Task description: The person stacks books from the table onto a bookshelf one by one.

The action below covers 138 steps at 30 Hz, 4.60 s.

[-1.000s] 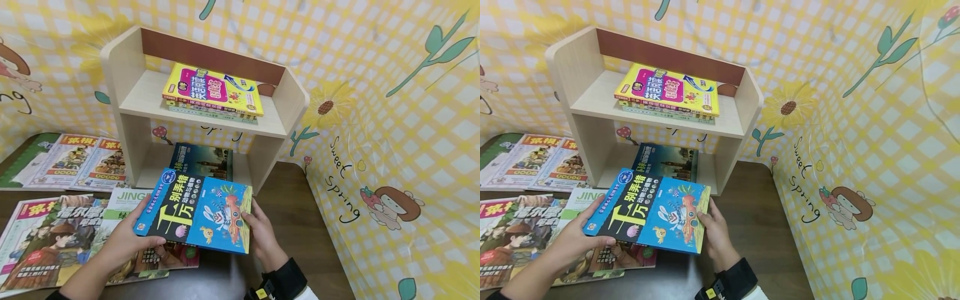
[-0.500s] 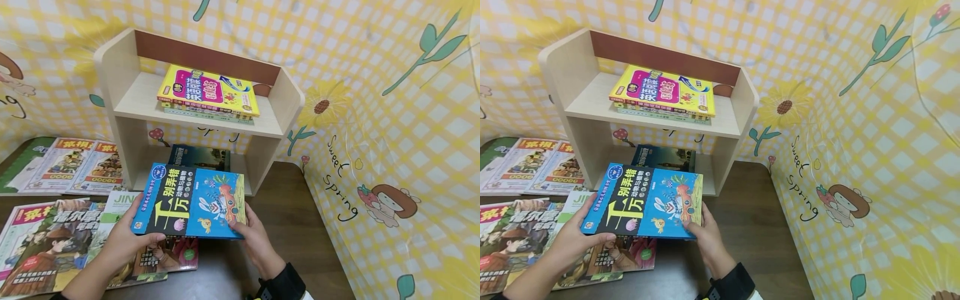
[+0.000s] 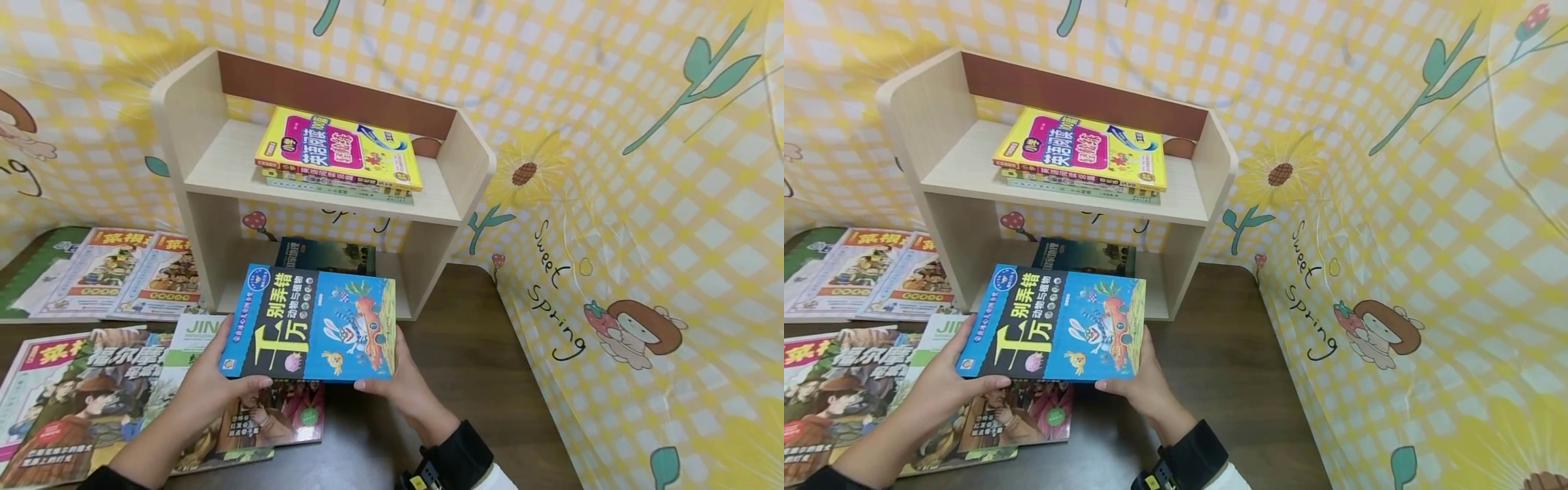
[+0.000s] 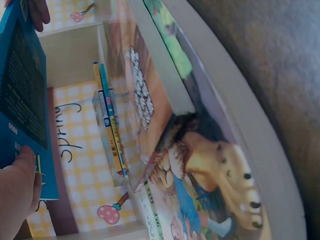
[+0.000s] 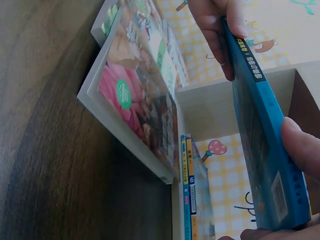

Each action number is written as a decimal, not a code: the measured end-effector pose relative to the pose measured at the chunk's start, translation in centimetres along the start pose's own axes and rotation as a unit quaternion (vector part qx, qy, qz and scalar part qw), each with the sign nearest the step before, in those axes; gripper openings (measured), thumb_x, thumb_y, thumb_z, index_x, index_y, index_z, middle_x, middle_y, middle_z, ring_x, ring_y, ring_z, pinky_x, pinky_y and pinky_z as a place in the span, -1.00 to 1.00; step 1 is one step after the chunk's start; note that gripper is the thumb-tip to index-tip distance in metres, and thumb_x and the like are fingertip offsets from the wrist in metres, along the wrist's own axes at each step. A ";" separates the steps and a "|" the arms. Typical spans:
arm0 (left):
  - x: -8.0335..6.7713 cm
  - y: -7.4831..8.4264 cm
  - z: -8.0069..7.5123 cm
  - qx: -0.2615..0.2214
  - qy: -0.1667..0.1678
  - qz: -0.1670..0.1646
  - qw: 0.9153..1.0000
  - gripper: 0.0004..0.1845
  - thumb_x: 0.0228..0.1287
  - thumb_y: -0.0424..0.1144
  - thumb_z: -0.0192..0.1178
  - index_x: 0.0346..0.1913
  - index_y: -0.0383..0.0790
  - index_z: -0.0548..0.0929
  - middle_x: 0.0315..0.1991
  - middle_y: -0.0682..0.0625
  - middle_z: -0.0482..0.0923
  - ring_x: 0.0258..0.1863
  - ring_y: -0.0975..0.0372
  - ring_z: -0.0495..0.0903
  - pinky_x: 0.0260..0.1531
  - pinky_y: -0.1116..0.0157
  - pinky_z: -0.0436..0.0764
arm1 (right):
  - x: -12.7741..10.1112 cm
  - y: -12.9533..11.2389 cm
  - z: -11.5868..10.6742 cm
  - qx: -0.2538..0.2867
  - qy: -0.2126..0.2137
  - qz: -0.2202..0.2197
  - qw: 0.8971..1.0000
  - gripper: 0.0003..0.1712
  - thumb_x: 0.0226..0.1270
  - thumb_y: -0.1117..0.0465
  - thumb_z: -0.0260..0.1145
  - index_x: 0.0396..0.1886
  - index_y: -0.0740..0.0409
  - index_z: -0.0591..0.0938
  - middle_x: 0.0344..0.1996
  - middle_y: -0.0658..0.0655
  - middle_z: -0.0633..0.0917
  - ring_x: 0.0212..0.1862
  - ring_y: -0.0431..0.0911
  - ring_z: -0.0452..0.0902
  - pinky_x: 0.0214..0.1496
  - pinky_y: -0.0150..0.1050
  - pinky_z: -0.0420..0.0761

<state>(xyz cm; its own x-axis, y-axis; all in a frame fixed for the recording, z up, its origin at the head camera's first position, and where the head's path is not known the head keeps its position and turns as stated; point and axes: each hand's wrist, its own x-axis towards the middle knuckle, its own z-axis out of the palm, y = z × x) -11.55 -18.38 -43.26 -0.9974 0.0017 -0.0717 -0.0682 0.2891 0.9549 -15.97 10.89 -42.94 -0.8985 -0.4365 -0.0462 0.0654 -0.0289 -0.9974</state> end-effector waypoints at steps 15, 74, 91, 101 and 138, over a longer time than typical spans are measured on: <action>3.2 -1.7 0.0 0.060 -0.011 -0.061 0.996 0.42 -0.08 0.18 0.47 0.50 0.02 -0.50 0.50 -0.38 -0.17 0.42 -0.33 -0.11 0.24 -0.35 0.07 | 2.9 2.0 -1.1 -0.003 0.011 0.024 1.000 0.15 0.13 0.37 0.45 0.52 0.01 -0.11 0.24 0.24 0.43 -0.03 -0.09 0.58 0.09 -0.25 0.59; 13.9 -3.9 0.6 0.122 -0.028 0.046 0.991 -0.06 0.12 -0.16 0.42 0.44 -0.45 0.13 0.26 -0.42 0.36 0.25 -0.23 0.33 0.23 -0.18 0.28 | 11.7 5.9 -4.6 -0.285 0.074 0.041 0.955 0.08 0.22 0.13 0.42 0.55 0.15 -0.04 0.49 0.25 0.12 0.52 0.23 -0.30 0.46 0.25 -0.18; 16.5 -4.0 0.3 0.131 -0.039 0.027 0.990 -0.01 0.11 -0.12 0.43 0.46 -0.42 0.08 0.32 -0.42 0.28 0.29 -0.22 0.26 0.30 -0.20 0.16 | 13.6 5.1 -5.3 -0.340 0.069 0.048 0.937 0.04 0.24 0.05 0.38 0.53 0.24 0.00 0.47 0.32 0.13 0.51 0.22 -0.13 0.41 0.33 -0.19; 17.2 -4.0 0.4 0.121 -0.037 0.052 0.991 -0.02 0.10 -0.19 0.44 0.46 -0.43 0.09 0.34 -0.42 0.25 0.31 -0.24 0.23 0.31 -0.22 0.12 | 14.7 6.0 -6.0 -0.344 0.071 0.013 0.936 0.09 0.18 -0.14 0.40 0.52 0.18 0.06 0.45 0.29 0.19 0.49 0.19 -0.02 0.36 0.40 -0.16; 19.2 -4.1 0.1 0.128 -0.032 0.078 0.988 -0.01 0.11 -0.26 0.42 0.47 -0.42 0.01 0.35 -0.43 0.20 0.34 -0.24 0.18 0.34 -0.20 0.08 | 17.8 5.6 -5.8 -0.266 0.080 0.008 0.961 0.07 0.10 0.31 0.47 0.50 0.28 0.02 0.40 0.36 0.22 0.40 0.20 0.12 0.45 0.07 0.08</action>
<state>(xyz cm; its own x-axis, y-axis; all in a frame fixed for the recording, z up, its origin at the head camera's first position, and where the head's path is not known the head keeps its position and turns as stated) -30.39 -19.45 -48.57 -0.9913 0.1242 0.0436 0.1019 0.5140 0.8517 -34.09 8.22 -49.67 -0.9572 -0.2882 -0.0267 -0.1134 0.4583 -0.8815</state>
